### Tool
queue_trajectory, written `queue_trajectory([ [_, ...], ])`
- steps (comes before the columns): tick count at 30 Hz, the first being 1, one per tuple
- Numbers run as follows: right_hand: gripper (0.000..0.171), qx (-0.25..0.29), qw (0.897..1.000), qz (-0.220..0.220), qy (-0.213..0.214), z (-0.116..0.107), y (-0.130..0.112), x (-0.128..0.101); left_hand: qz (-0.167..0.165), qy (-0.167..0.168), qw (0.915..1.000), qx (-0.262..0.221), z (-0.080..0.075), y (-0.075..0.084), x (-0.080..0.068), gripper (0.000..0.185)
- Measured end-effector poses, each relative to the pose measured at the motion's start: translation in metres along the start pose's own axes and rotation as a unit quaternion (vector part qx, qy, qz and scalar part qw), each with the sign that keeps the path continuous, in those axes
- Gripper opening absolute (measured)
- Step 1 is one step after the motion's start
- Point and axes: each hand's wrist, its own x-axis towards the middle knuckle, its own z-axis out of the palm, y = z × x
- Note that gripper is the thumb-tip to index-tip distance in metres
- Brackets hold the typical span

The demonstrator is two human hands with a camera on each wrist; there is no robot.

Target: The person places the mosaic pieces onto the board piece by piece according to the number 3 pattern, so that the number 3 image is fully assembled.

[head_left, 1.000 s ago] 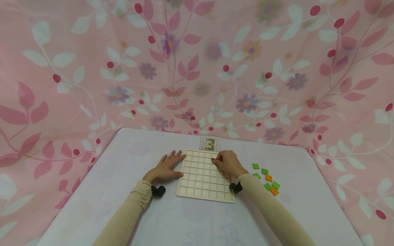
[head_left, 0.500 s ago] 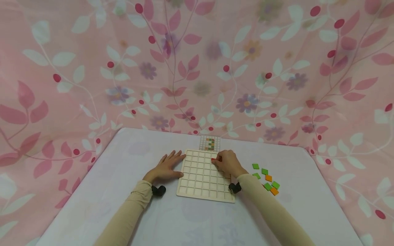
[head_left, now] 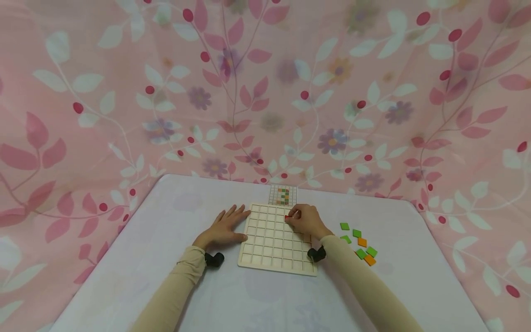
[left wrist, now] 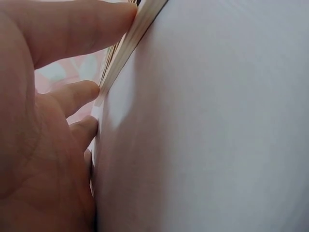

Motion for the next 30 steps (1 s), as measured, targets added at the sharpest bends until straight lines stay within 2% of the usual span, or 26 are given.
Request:
queue_trajectory([
  [4,0.015,0.018,1.0,-0.011,-0.008,0.0009,0.0044,0.0023,-0.006,0.008,0.9999,0.0,0.0008,0.0006,0.0003,0.083],
  [10,0.007,0.036,0.999,-0.032,-0.017,-0.0014,0.0033,0.002,-0.009,0.011,0.9999,0.005,0.0025,0.0019,0.0006,0.083],
  [16,0.006,0.028,0.999,-0.033,-0.014,-0.0009,0.0036,0.0016,-0.007,0.01,0.9999,0.0,0.0031,0.0009,-0.0017,0.082],
  [30,0.005,0.06,0.998,-0.026,-0.008,-0.0012,0.0028,-0.0002,-0.015,0.019,0.9996,-0.017,0.0034,0.0007,-0.0033,0.083],
])
